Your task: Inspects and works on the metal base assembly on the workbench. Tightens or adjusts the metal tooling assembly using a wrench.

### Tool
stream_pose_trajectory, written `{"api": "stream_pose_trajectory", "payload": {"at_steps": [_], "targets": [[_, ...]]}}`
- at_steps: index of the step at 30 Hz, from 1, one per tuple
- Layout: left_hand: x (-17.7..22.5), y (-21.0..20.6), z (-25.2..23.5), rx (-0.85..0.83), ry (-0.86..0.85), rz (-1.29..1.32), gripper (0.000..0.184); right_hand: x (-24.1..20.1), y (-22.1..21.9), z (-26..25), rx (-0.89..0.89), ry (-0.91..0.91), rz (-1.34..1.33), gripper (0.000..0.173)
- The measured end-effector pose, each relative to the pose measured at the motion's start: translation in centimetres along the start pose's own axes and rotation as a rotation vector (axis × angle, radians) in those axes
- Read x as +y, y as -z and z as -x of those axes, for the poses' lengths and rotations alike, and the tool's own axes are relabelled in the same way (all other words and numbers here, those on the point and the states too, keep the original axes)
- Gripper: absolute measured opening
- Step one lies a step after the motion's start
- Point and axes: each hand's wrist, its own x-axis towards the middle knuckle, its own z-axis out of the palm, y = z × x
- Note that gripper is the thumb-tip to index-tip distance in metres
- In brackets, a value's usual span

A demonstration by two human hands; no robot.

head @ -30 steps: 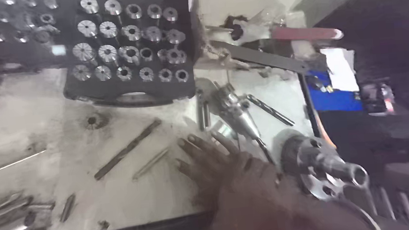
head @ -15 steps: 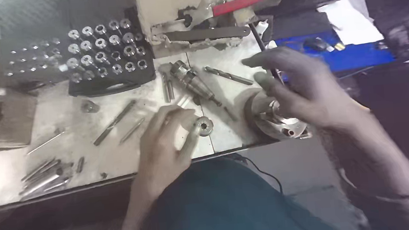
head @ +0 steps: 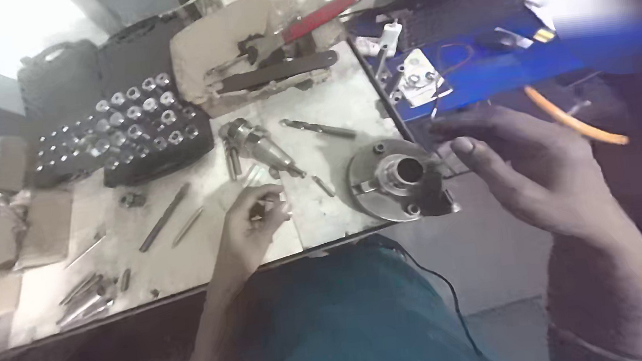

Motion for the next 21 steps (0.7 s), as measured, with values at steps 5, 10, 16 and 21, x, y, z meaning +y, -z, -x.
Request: {"api": "stream_pose_trajectory", "payload": {"at_steps": [5,10,16,21], "targets": [[4.6,-3.4,-2.5,-0.119,-0.076,0.372,0.043,1.9,3.5,1.7,0.091,-0.053,-0.019,0.034],[8.2,-9.5,-5.7,-0.178,-0.240,0.058,0.037,3.3,5.0,2.2,0.094,-0.046,0.002,0.036],[8.7,-13.5,-6.2,-0.097,-0.419,-0.536,0.044,6.6,6.2,3.9,0.110,-0.083,0.004,0.035],[9.0,-14.4,-5.9,-0.123,-0.521,-0.758,0.041,8.9,7.5,4.5,0.081,-0.138,0.015,0.036]]}}
